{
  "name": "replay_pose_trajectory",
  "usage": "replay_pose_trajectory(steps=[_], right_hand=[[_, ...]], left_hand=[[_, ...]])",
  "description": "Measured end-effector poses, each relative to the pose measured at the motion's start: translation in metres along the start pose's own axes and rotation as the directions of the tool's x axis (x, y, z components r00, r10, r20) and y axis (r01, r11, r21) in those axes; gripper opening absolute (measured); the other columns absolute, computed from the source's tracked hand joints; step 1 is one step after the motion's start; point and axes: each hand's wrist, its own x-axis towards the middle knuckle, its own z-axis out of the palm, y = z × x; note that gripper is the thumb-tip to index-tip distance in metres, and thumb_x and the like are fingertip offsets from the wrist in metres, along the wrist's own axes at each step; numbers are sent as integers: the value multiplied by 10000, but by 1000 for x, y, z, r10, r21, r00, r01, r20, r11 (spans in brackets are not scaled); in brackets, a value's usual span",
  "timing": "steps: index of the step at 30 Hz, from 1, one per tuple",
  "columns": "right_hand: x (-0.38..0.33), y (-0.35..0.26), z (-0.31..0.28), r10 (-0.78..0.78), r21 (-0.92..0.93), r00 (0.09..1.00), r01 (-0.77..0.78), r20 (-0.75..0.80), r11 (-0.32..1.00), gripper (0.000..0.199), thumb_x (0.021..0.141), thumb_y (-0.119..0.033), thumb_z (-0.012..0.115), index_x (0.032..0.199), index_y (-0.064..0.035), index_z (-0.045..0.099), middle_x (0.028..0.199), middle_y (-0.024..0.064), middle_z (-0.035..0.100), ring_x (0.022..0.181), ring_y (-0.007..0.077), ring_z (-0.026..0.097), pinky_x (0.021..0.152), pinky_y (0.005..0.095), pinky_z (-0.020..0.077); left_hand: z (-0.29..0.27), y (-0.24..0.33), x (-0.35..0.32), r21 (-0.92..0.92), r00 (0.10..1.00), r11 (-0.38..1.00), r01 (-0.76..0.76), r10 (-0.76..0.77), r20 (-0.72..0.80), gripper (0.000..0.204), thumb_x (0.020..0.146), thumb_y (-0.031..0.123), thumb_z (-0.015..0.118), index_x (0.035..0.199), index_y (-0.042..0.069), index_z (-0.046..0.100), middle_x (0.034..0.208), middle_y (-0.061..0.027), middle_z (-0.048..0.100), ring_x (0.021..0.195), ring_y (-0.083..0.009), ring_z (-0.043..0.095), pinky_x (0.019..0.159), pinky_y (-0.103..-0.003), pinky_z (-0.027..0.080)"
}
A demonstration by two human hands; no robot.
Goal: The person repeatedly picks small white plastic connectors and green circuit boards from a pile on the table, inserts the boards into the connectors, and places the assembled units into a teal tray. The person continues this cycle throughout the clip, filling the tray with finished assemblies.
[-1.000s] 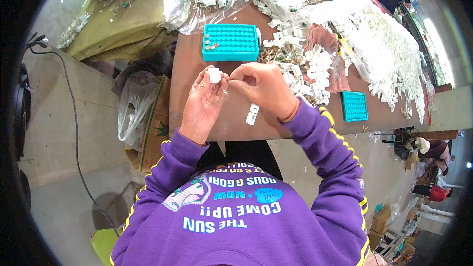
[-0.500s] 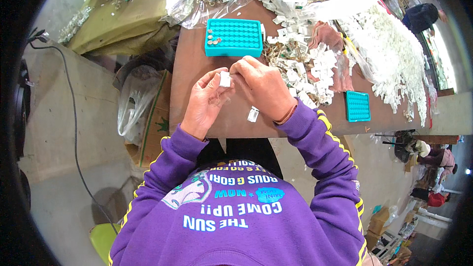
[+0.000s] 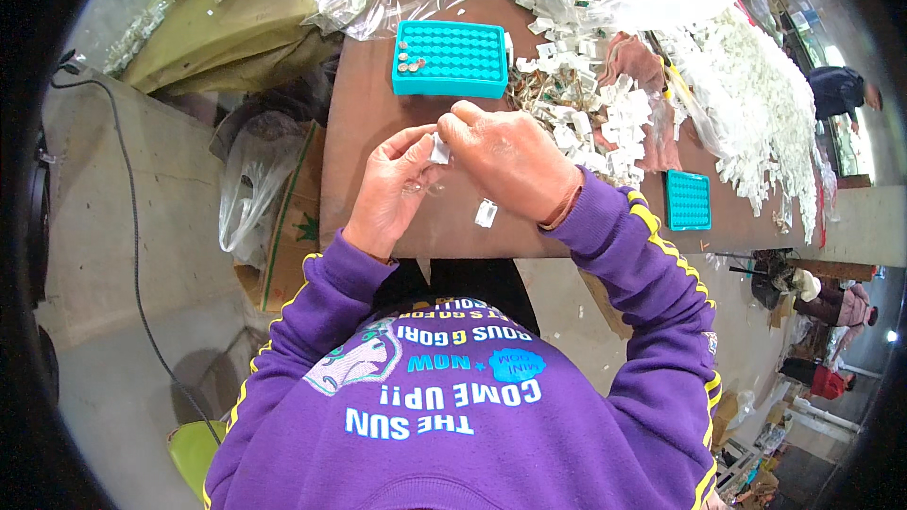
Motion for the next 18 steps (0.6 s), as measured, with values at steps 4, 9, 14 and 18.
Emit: replay_pose_trajectory(steps=[4,9,14,18], right_hand=[[-4,-3,10,43,19,997,-42,-58,999,186,779,-65,639,896,-40,497,809,108,517,687,302,622,550,381,508],[-10,-3,25,194,295,945,-113,-263,949,140,818,-55,651,906,-32,544,837,131,589,734,329,620,609,378,505],[-12,-5,30,254,357,924,-144,-285,923,116,825,-17,632,909,-25,552,836,144,595,751,340,621,619,379,500],[-11,-9,32,208,273,941,-133,-268,953,163,818,-30,635,954,-38,546,843,139,576,734,348,617,592,397,492]], left_hand=[[-1,1,0,47,1000,999,24,-23,-16,242,937,151,625,1109,-20,635,990,-53,670,859,-107,633,751,-244,522],[-2,3,1,73,997,995,61,-57,-51,255,937,163,629,1114,-21,624,979,-59,667,846,-115,637,766,-255,531],[-1,0,0,10,997,999,35,-35,-65,272,935,178,633,1122,-18,615,977,-59,663,825,-118,641,743,-263,539],[-2,5,-1,56,994,993,102,-99,-53,279,936,185,631,1127,-17,610,982,-55,659,844,-125,639,741,-262,537]])
